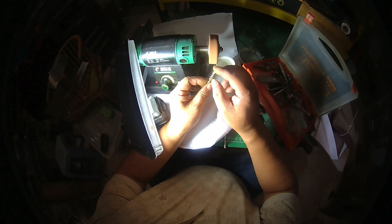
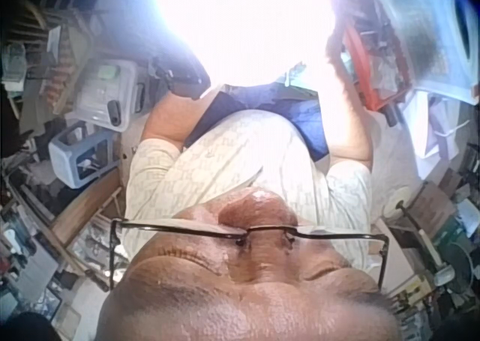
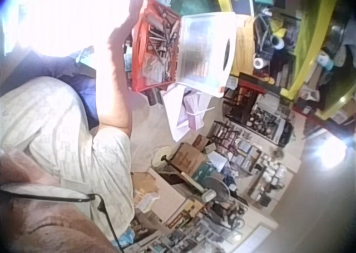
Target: The person holds a small metal tool and repeatedly presses it against a rotating grinding wheel to sharpen its edge. They rotate the tool to work different sides and periodically inspect the edge under a bright work lamp. The person also reaches into a red toolbox to select different small tools and continues the sharpening process.
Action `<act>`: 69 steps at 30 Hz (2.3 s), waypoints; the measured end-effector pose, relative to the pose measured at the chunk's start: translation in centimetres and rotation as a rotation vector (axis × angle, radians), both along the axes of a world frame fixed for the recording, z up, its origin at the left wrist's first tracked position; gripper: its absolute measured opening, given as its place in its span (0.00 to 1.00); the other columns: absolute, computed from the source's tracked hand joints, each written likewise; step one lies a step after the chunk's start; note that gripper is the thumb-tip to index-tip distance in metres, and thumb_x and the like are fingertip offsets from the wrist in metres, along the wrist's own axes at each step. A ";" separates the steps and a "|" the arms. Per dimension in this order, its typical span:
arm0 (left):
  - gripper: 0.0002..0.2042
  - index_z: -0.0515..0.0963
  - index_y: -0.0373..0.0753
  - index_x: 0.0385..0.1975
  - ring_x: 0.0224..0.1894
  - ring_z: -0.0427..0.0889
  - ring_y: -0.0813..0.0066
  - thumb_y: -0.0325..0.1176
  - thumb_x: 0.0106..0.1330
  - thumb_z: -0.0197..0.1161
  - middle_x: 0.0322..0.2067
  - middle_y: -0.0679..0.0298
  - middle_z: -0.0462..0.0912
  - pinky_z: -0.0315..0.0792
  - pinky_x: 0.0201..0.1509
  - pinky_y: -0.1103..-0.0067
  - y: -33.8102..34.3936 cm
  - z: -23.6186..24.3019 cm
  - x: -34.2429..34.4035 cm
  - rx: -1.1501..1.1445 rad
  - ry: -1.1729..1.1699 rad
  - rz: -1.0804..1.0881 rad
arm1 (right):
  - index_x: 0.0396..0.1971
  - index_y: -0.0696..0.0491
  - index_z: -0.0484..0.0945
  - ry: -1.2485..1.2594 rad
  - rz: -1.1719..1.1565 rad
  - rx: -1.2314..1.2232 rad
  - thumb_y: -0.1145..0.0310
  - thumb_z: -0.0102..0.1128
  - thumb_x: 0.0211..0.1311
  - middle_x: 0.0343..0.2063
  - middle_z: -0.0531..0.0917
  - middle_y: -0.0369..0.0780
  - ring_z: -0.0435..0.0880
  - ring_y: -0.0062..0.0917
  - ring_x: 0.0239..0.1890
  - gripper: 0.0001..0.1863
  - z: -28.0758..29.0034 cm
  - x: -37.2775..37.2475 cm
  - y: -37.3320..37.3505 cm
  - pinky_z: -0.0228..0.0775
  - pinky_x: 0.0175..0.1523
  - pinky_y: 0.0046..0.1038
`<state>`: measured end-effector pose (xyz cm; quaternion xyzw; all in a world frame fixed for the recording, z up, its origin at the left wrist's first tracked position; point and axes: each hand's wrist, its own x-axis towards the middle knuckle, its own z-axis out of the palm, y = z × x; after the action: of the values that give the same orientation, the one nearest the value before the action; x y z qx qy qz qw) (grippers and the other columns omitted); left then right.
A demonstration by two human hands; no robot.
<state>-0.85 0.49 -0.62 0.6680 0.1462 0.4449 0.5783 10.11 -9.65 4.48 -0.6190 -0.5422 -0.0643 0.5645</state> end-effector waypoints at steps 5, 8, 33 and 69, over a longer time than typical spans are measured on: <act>0.05 0.80 0.33 0.39 0.38 0.81 0.82 0.22 0.68 0.69 0.36 0.64 0.85 0.76 0.47 0.84 -0.1 0.3 -0.1 0.044 -0.015 0.010 | 0.49 0.58 0.81 0.035 0.019 0.020 0.80 0.67 0.61 0.41 0.83 0.40 0.80 0.19 0.31 0.16 -0.4 0.2 -0.1 0.73 0.36 0.20; 0.05 0.79 0.33 0.39 0.37 0.81 0.81 0.22 0.67 0.69 0.36 0.64 0.85 0.76 0.46 0.83 -0.2 0.4 -0.2 0.015 -0.042 -0.008 | 0.49 0.59 0.80 0.168 0.051 0.046 0.79 0.66 0.63 0.41 0.83 0.40 0.81 0.17 0.32 0.14 -1.1 0.0 -0.2 0.73 0.35 0.19; 0.07 0.81 0.32 0.45 0.42 0.82 0.79 0.23 0.69 0.66 0.41 0.62 0.86 0.76 0.49 0.82 -0.1 0.1 -0.1 0.154 0.013 -0.017 | 0.41 0.60 0.81 0.093 0.016 -0.022 0.80 0.67 0.63 0.38 0.83 0.38 0.79 0.17 0.33 0.08 -0.8 -0.7 -0.3 0.72 0.37 0.19; 0.06 0.80 0.34 0.37 0.37 0.80 0.81 0.20 0.63 0.71 0.37 0.64 0.84 0.76 0.46 0.82 -0.2 0.3 -0.4 0.126 0.030 0.030 | 0.49 0.60 0.81 -0.184 -0.064 0.000 0.80 0.70 0.57 0.40 0.84 0.45 0.85 0.33 0.40 0.18 0.2 -0.3 -1.3 0.78 0.44 0.29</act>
<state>-1.22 0.26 -0.36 0.7075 0.1365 0.4516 0.5262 9.80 -10.99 4.68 -0.6274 -0.5719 -0.1390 0.5100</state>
